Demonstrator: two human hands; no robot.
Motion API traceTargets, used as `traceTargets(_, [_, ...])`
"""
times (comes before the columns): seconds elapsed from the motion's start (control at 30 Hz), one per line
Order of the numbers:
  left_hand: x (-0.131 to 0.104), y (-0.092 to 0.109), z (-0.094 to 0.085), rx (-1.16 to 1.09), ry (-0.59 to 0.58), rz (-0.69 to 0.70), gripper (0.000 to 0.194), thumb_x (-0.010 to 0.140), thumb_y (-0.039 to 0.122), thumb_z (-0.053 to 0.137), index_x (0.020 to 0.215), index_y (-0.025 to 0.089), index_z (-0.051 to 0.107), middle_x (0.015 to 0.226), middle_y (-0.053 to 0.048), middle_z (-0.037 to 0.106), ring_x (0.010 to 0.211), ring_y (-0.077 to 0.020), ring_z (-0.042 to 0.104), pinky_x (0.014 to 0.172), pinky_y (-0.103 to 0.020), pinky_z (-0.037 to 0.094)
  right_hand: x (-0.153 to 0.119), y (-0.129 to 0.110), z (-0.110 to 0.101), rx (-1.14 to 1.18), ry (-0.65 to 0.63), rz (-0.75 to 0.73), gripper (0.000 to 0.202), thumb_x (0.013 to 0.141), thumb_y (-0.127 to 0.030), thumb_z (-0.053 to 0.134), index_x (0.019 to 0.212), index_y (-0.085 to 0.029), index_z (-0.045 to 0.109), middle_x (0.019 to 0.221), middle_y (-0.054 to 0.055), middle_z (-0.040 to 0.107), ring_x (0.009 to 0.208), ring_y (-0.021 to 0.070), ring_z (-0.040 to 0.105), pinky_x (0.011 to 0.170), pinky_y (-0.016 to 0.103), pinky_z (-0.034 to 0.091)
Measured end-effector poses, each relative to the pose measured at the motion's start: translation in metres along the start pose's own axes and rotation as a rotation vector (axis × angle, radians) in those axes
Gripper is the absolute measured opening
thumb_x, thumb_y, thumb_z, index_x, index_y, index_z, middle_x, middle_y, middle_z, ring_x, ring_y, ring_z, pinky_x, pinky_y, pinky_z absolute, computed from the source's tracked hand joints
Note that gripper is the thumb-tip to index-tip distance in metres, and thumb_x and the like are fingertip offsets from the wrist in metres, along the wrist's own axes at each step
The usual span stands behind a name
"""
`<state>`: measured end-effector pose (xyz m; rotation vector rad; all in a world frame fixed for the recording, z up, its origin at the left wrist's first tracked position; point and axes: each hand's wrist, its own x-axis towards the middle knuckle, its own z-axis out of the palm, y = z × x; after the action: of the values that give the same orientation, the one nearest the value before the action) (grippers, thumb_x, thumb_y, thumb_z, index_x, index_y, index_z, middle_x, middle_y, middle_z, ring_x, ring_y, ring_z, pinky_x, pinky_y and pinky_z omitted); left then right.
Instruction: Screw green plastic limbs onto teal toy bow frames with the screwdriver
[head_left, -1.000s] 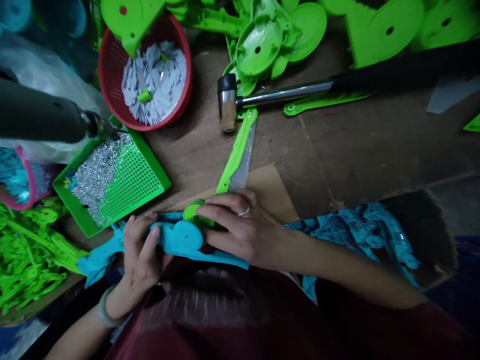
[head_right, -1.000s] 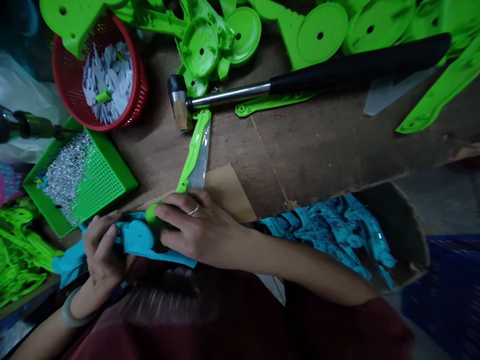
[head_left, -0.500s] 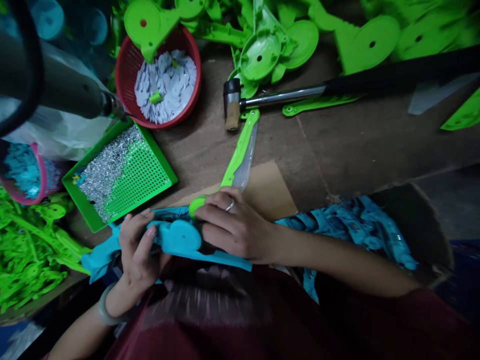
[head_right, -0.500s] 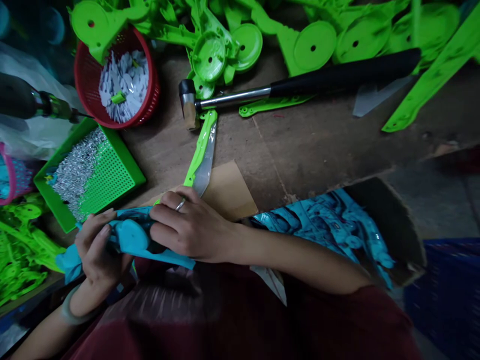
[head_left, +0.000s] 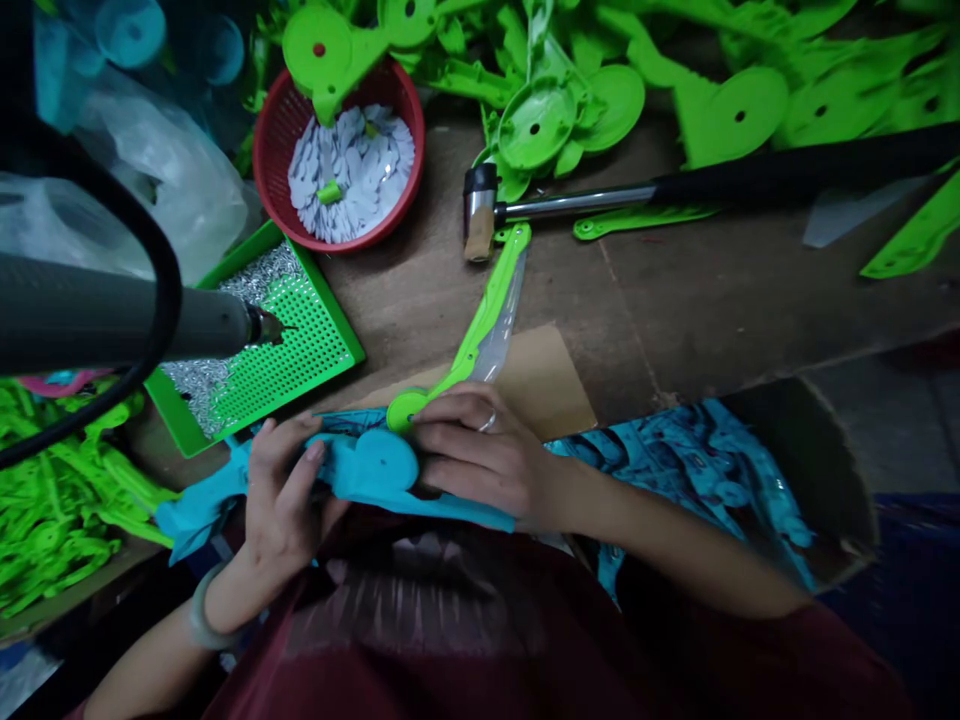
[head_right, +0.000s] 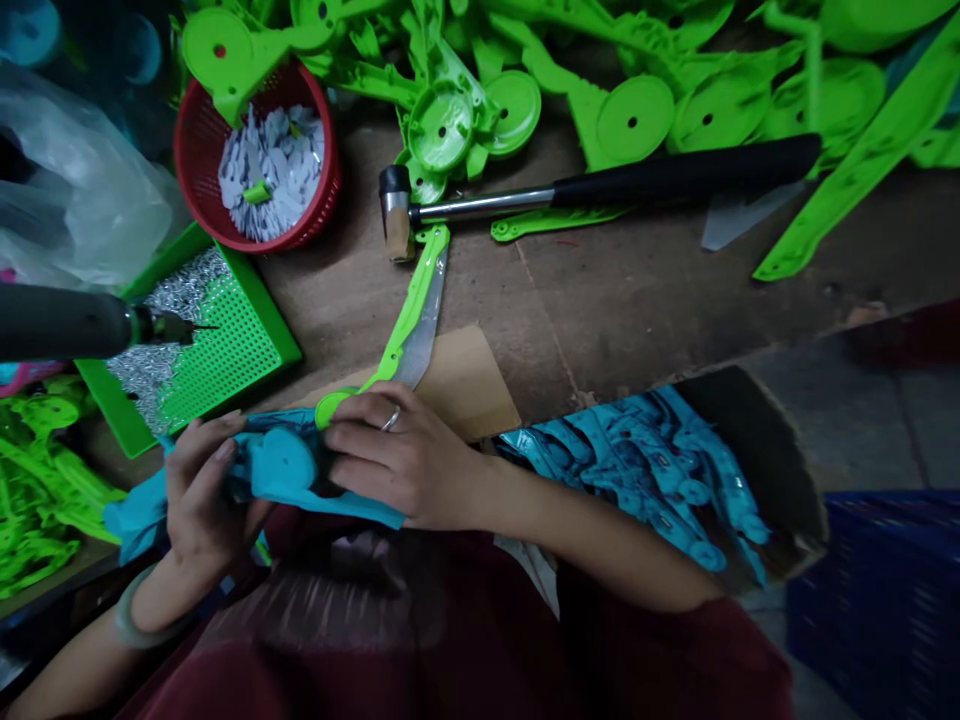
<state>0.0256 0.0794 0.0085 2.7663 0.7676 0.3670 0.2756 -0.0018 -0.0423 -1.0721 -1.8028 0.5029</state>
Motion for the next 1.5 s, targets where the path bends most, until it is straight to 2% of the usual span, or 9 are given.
traceTargets(0.23, [0.002,-0.001,0.005,0.014,-0.068,-0.003,0.073,0.087,0.021,0.067,0.15,0.023,0.03,0.134,-0.019,0.052,0.124,-0.0323,0.053,0.106,-0.062,0.04,-0.01,0.01,-0.018,-0.112,-0.006,0.063,0.026,0.092,-0.024,0.058,0.116,-0.012,0.062,0.117,0.012,0.065,0.111,0.0237,0.056,0.093,0.042,0.052])
traceTargets(0.43, [0.009,0.0,0.005,0.045,-0.128,0.018,0.08,0.082,0.015,0.071,0.151,0.017,0.03,0.128,-0.021,0.053,0.123,-0.0336,0.052,0.104,-0.061,0.042,-0.013,0.01,-0.024,-0.42,-0.025,0.046,0.02,0.092,-0.018,0.06,0.11,-0.014,0.066,0.114,0.007,0.07,0.109,0.0221,0.059,0.089,0.036,0.052])
traceTargets(0.6, [0.016,0.002,0.003,0.094,-0.221,0.083,0.082,0.084,0.031,0.072,0.15,0.009,0.028,0.13,-0.027,0.052,0.125,-0.0384,0.049,0.103,-0.063,0.042,-0.008,0.013,-0.027,-0.475,-0.063,-0.001,0.023,0.091,-0.022,0.062,0.112,-0.013,0.066,0.116,0.006,0.071,0.11,0.0222,0.059,0.093,0.037,0.049])
traceTargets(0.73, [0.017,0.003,0.005,0.174,-0.258,0.119,0.078,0.088,0.028,0.066,0.152,0.014,0.024,0.138,-0.028,0.047,0.13,-0.0405,0.045,0.102,-0.065,0.041,0.004,0.017,-0.038,-0.628,-0.16,-0.09,0.027,0.095,-0.028,0.056,0.114,-0.013,0.066,0.119,0.008,0.069,0.111,0.0243,0.059,0.091,0.039,0.049])
traceTargets(0.9, [0.019,0.002,0.006,0.2,-0.301,0.082,0.071,0.091,0.021,0.06,0.152,0.015,0.024,0.136,-0.026,0.048,0.129,-0.039,0.046,0.103,-0.061,0.042,0.015,0.024,-0.057,-0.753,-0.286,-0.306,0.03,0.097,-0.019,0.05,0.122,-0.007,0.061,0.125,0.011,0.065,0.116,0.0248,0.059,0.087,0.038,0.053])
traceTargets(1.03, [0.018,0.001,0.004,0.22,-0.307,0.093,0.075,0.089,0.013,0.059,0.153,0.011,0.022,0.13,-0.027,0.051,0.125,-0.0392,0.048,0.102,-0.06,0.043,0.019,0.029,-0.063,-0.807,-0.376,-0.239,0.035,0.098,-0.011,0.041,0.129,-0.008,0.055,0.132,0.012,0.061,0.123,0.0254,0.056,0.094,0.042,0.053])
traceTargets(1.23, [0.011,0.0,0.005,0.181,-0.285,0.115,0.078,0.088,0.011,0.06,0.154,0.012,0.021,0.126,-0.027,0.051,0.121,-0.0388,0.05,0.099,-0.06,0.044,0.029,0.022,-0.064,-0.67,-0.442,-0.29,0.029,0.094,-0.006,0.042,0.116,-0.007,0.062,0.112,0.012,0.067,0.106,0.0215,0.062,0.088,0.036,0.052])
traceTargets(1.37, [0.008,0.002,0.007,0.189,-0.28,0.115,0.077,0.087,0.009,0.061,0.154,0.012,0.023,0.126,-0.027,0.052,0.121,-0.0384,0.051,0.1,-0.059,0.044,0.034,0.015,-0.063,-0.752,-0.478,-0.285,0.033,0.094,-0.005,0.038,0.115,-0.013,0.063,0.109,0.009,0.067,0.103,0.0203,0.059,0.073,0.034,0.052])
traceTargets(1.5, [0.001,0.002,0.008,0.21,-0.262,0.128,0.075,0.088,0.01,0.06,0.153,0.012,0.024,0.126,-0.027,0.054,0.121,-0.0386,0.051,0.1,-0.059,0.044,0.037,0.004,-0.059,-0.773,-0.541,-0.33,0.033,0.094,-0.007,0.039,0.107,-0.021,0.066,0.104,0.005,0.067,0.099,0.0183,0.056,0.071,0.032,0.049])
